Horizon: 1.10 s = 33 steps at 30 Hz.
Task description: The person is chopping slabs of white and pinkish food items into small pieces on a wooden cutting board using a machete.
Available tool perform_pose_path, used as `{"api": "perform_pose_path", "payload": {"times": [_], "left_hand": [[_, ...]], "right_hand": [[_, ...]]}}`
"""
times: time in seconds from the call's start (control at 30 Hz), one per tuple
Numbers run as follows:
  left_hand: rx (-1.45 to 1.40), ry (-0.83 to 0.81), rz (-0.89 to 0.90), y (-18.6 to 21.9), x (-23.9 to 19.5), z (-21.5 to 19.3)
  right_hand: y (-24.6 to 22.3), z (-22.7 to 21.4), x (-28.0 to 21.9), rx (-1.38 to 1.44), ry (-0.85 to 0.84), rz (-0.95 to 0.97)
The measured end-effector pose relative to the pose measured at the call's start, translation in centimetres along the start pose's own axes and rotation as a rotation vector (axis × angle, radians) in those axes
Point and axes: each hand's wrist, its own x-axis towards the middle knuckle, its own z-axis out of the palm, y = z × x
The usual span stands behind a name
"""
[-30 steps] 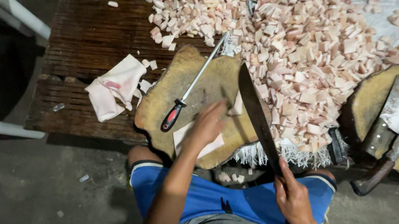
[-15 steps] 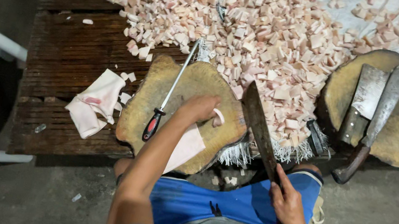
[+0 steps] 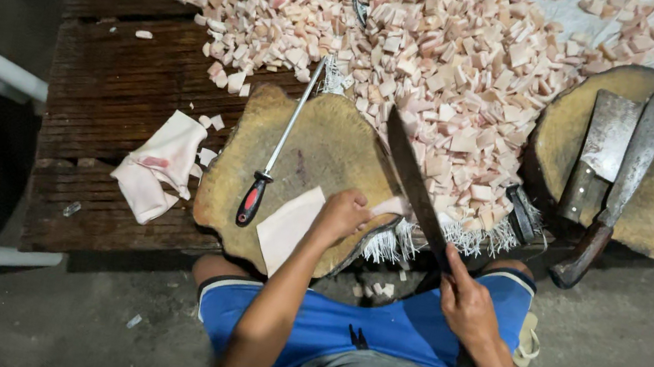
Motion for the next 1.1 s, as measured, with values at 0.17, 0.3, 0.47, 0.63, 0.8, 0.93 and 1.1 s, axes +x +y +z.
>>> {"api": "perform_pose_path", "payload": {"times": [0.17, 0.3, 0.47, 0.63, 0.8, 0.93, 1.1], "left_hand": [[-0.010, 0.122, -0.045, -0.9, -2.2, 0.1], [-0.162, 0.159, -0.132, -0.9, -3.5, 0.4], [-0.133, 0.185, -0.131, -2.0, -3.3, 0.8], [-0.221, 0.211, 0.011, -2.7, -2.3, 1.3], [-0.260, 0.243, -0.022, -2.4, -2.4, 2.4], [-0.281, 0.252, -0.021, -2.5, -2.4, 2.4], [-0.212, 0.262, 0.009, -3.2, -1.9, 2.2]], "right_hand": [[-2.5, -2.8, 0.3, -0.059, 0.065, -0.134], [-3.0, -4.7, -0.1, -0.074, 0.300, -0.501], [-0.4, -1.5, 0.0, -0.052, -0.257, -0.041], [2.7, 0.3, 1.8, -0.242, -0.123, -0.313], [1.1, -1.7, 2.1, -0.058, 0.044, -0.199], [-0.7, -3.6, 0.3, -0.110, 0.263, -0.422], [0.0, -3.2, -0.8, -0.037, 0.049, -0.387]]}}
